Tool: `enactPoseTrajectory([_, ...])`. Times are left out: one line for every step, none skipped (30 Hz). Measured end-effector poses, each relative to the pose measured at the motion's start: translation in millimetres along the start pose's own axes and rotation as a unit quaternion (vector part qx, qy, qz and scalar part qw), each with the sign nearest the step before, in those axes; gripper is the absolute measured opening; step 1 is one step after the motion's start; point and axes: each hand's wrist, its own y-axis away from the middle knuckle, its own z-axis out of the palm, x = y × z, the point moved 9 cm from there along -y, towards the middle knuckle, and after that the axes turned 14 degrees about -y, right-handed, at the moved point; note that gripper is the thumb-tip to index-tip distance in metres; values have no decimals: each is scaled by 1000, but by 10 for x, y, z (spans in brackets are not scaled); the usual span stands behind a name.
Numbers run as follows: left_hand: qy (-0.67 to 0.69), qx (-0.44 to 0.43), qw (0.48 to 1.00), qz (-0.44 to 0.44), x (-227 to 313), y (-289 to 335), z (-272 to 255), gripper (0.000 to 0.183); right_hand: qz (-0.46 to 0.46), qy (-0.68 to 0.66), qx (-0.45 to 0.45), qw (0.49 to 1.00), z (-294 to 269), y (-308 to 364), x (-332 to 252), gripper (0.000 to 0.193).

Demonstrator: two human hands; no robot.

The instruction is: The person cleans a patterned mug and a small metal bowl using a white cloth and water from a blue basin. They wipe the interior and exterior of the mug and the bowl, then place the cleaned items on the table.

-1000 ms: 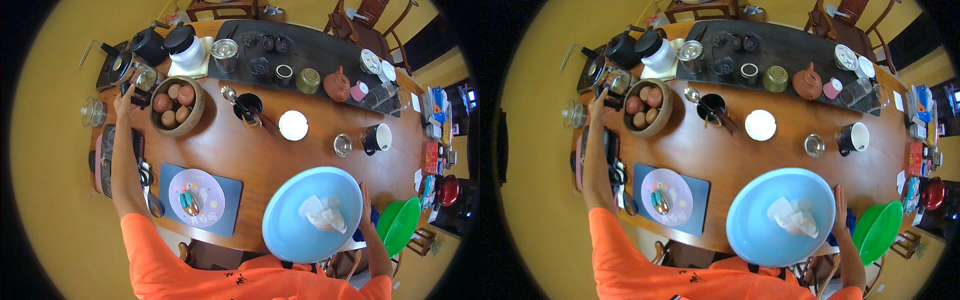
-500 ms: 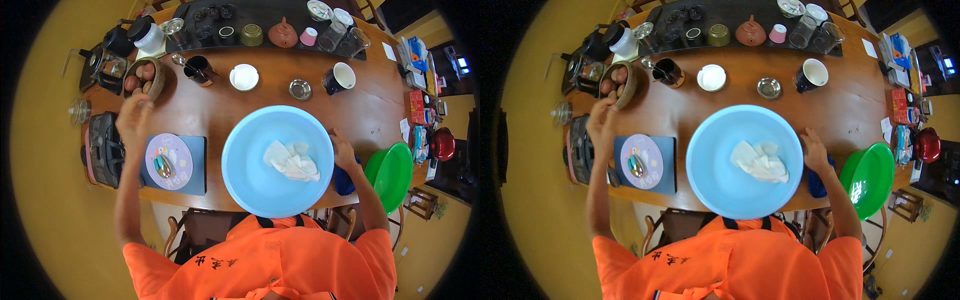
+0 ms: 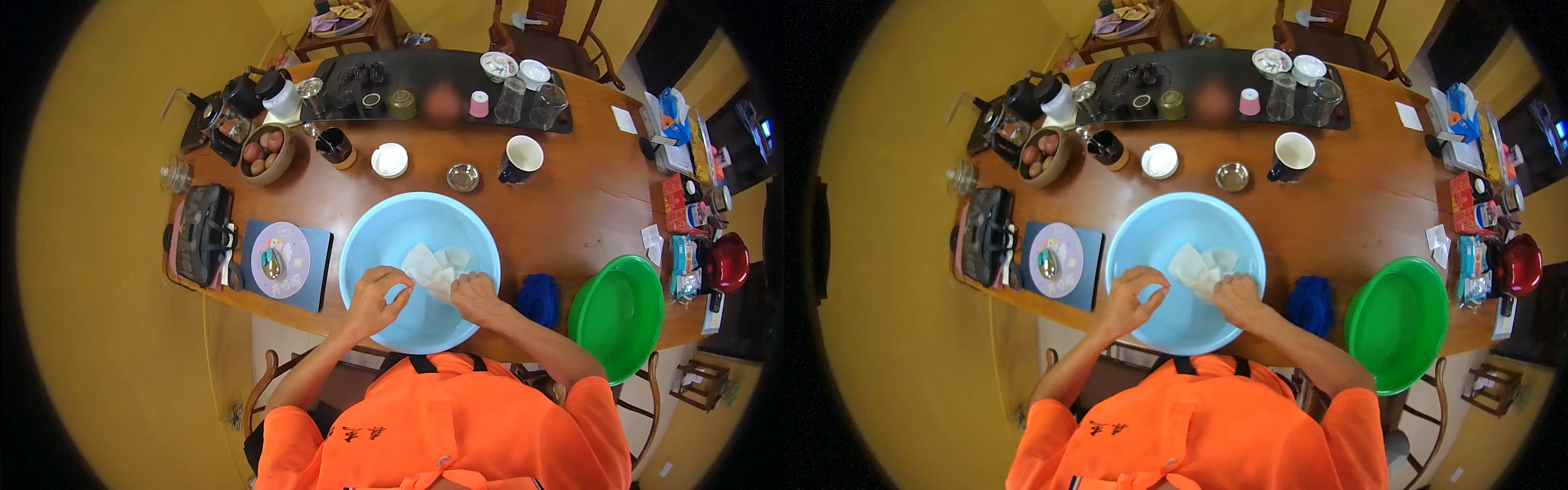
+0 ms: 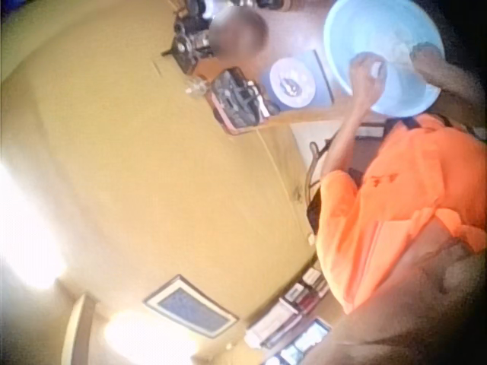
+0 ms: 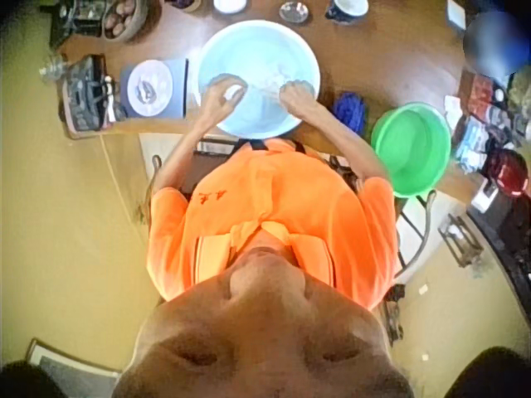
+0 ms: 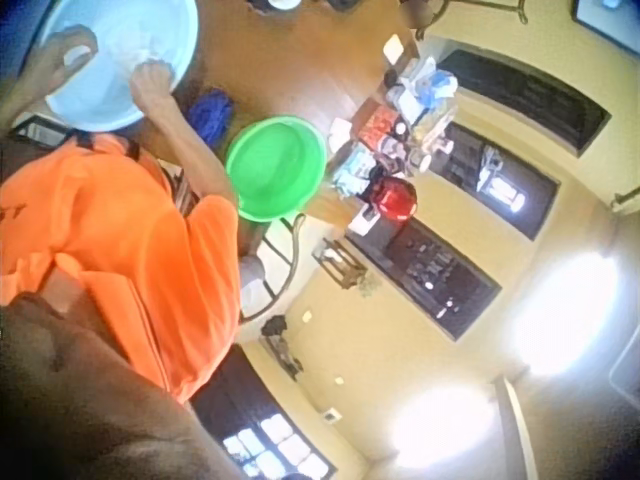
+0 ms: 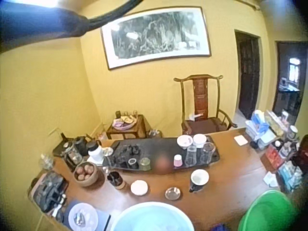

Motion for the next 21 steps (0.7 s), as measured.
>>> enactPoseTrajectory([-8, -1, 1000, 1, 43, 32, 62, 12, 4, -19, 14, 1000, -33, 8, 16, 17])
enactPoseTrajectory([-17, -3, 1000, 2, 77, 61, 116, 13, 8, -38, 29, 999, -77, 15, 32, 16])
enactPoseTrajectory([-25, -5, 1000, 4, 94, 72, 157, 13, 12, -57, 44, 997, -126, 16, 40, 16])
enactPoseTrajectory([-51, -50, 997, 1, 56, 103, 262, 32, 15, -126, 77, 989, -279, 26, 14, 16])
enactPoseTrajectory([-62, -56, 996, -4, 78, 112, 301, 42, 18, -194, 107, 975, -516, 28, -54, 16])
enactPoseTrajectory([-74, -61, 995, -9, 109, 111, 344, 52, 20, -261, 137, 955, -718, 22, -110, 16])
enactPoseTrajectory([-85, -68, 994, -7, 147, 84, 381, 62, 7, -302, 158, 940, -855, 20, -164, 16])
enactPoseTrajectory([-58, -78, 995, -10, 160, 70, 416, 70, -7, -343, 177, 922, -963, 10, -217, 16])
enactPoseTrajectory([-31, -88, 996, -12, 167, 50, 451, 78, -20, -383, 196, 902, -1087, -3, -278, 17])
enactPoseTrajectory([-4, -100, 995, -15, 164, 43, 502, 87, -29, -416, 202, 886, -1218, -19, -378, 17])
enactPoseTrajectory([67, -109, 992, -13, 136, 32, 566, 89, -35, -435, 202, 877, -1305, -25, -464, 16])
enactPoseTrajectory([137, -117, 984, -12, 79, 16, 645, 92, -41, -454, 201, 867, -1377, -29, -537, 16])
enactPoseTrajectory([207, -127, 970, -12, 83, 5, 691, 94, -46, -473, 200, 857, -1429, -27, -589, 15])
enactPoseTrajectory([246, -116, 962, -30, 101, 18, 694, 76, -37, -491, 188, 850, -1445, -35, -608, 14])
enactPoseTrajectory([247, -151, 955, -63, 50, 43, 779, 69, -6, -563, 186, 805, -1465, -40, -589, 13])
enactPoseTrajectory([248, -187, 946, -95, -23, 76, 867, 63, 25, -631, 183, 754, -1482, -41, -583, 12])
enactPoseTrajectory([247, -221, 935, -127, -90, 116, 946, 56, 55, -693, 178, 696, -1453, -37, -555, 12])
enactPoseTrajectory([248, -203, 936, -142, -138, 131, 929, 49, 64, -723, 182, 664, -1420, -30, -515, 12])
enactPoseTrajectory([249, -187, 938, -153, -175, 144, 916, 42, 66, -725, 209, 653, -1400, -6, -421, 12])
enactPoseTrajectory([248, -170, 939, -167, -219, 177, 904, 36, 68, -728, 233, 641, -1327, 19, -311, 13])
enactPoseTrajectory([282, -122, 932, -190, -281, 185, 874, 34, 70, -731, 256, 629, -1268, 52, -204, 13])
